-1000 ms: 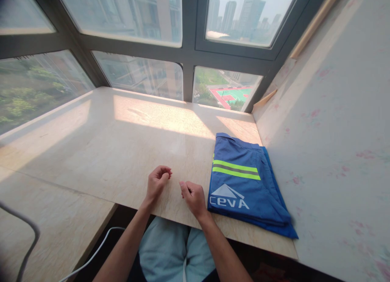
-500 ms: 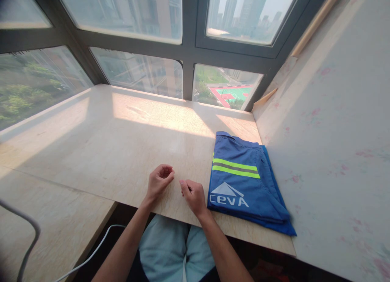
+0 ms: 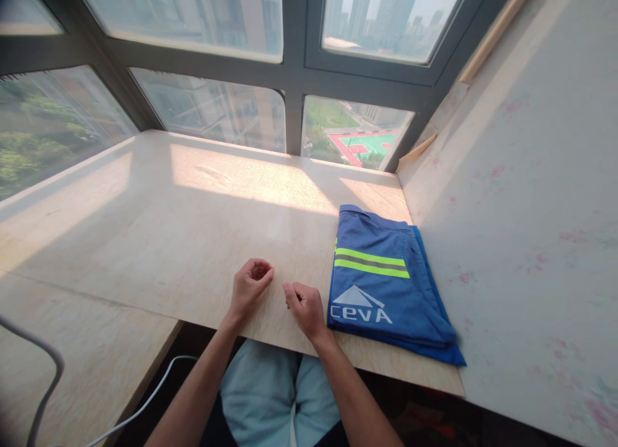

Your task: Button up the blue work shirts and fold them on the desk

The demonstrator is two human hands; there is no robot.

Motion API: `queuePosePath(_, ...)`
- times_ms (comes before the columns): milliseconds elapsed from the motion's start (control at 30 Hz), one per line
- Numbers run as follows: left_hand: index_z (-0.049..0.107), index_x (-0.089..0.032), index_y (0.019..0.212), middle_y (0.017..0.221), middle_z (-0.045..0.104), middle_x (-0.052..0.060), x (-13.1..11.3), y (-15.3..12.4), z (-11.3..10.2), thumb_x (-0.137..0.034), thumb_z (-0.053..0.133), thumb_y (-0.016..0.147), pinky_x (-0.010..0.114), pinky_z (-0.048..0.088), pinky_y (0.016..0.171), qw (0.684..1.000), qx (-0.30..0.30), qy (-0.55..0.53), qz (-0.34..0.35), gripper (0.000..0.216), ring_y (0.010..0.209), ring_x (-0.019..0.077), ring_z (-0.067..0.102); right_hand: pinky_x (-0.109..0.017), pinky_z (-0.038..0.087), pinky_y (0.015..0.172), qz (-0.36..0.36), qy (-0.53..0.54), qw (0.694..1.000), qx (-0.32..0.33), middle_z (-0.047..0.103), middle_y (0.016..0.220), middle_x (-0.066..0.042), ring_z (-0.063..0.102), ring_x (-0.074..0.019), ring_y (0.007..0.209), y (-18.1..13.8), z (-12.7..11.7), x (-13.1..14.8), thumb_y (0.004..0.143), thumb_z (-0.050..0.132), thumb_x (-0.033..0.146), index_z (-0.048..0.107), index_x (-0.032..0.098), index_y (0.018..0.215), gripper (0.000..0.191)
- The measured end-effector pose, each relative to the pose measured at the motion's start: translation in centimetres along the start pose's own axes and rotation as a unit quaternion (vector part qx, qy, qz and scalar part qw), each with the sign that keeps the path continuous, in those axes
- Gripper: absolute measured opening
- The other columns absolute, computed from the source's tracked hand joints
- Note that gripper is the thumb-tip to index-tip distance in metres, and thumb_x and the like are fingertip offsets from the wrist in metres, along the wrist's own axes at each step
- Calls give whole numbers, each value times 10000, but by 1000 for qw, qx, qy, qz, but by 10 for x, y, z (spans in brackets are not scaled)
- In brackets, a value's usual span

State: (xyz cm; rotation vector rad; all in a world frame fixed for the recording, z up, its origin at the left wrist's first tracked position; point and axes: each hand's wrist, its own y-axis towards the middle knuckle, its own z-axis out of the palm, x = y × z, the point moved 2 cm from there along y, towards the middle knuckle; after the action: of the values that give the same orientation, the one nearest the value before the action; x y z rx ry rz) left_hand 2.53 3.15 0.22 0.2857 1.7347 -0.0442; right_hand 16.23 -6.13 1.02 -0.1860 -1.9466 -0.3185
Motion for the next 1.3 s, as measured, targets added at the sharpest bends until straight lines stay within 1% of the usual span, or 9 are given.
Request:
queuePosePath(200,613,-181,841,793,678,17,-3,0,-1,-295,656,801,263,526,709,1000,1,3,8,128,740,141,658,-241,365,553,7,4,1000,-5,547,509,7,505,-114,499,0,0,1,962,449,495,510,196,530,529)
queuePosePath(333,612,-179,856,790,670,12,-1,0,-1,-273,655,787,255,522,694,1000,0,-1,12,125,726,135,649,-238,362,549,4,-1,1000,-11,539,507,10,501,-110,497,0,0,2,965,451,482,510,194,533,523)
queuePosePath(500,604,-177,834,763,650,-5,2,1,0,-241,646,768,241,506,668,1000,0,5,9,100,694,121,629,-231,357,545,5,-8,1000,-17,536,508,13,501,-104,496,0,2,0,968,448,486,513,186,537,529)
queuePosePath(667,596,-178,796,735,647,-2,1,2,0,-265,636,777,251,505,661,1000,6,17,2,98,678,127,627,-228,352,548,8,-25,999,-27,529,507,16,498,-100,499,-1,3,-1,969,453,484,513,182,536,531)
queuePosePath(833,609,-179,831,785,670,16,0,2,-1,-296,627,809,273,524,719,1000,11,9,0,120,734,141,650,-228,349,544,12,-37,999,-37,530,506,15,498,-100,497,0,4,0,970,453,476,512,182,534,529)
queuePosePath(1133,627,-184,845,809,688,28,3,1,-1,-341,627,842,286,536,733,1000,29,-7,-8,157,763,154,666,-225,355,541,27,-43,997,-52,530,502,18,495,-97,485,-1,4,2,967,457,485,519,183,536,531)
queuePosePath(1233,634,-183,866,826,695,37,4,2,0,-358,613,852,287,537,725,999,30,10,-4,177,760,156,666,-225,358,539,32,-35,997,-56,518,495,23,490,-95,479,-1,4,3,968,457,482,522,184,536,529)
queuePosePath(1300,648,-179,929,885,710,55,4,3,0,-364,592,859,293,537,722,999,29,34,3,205,773,162,669,-225,357,537,32,-33,997,-57,508,489,26,485,-93,475,0,4,3,970,455,478,521,184,536,528)
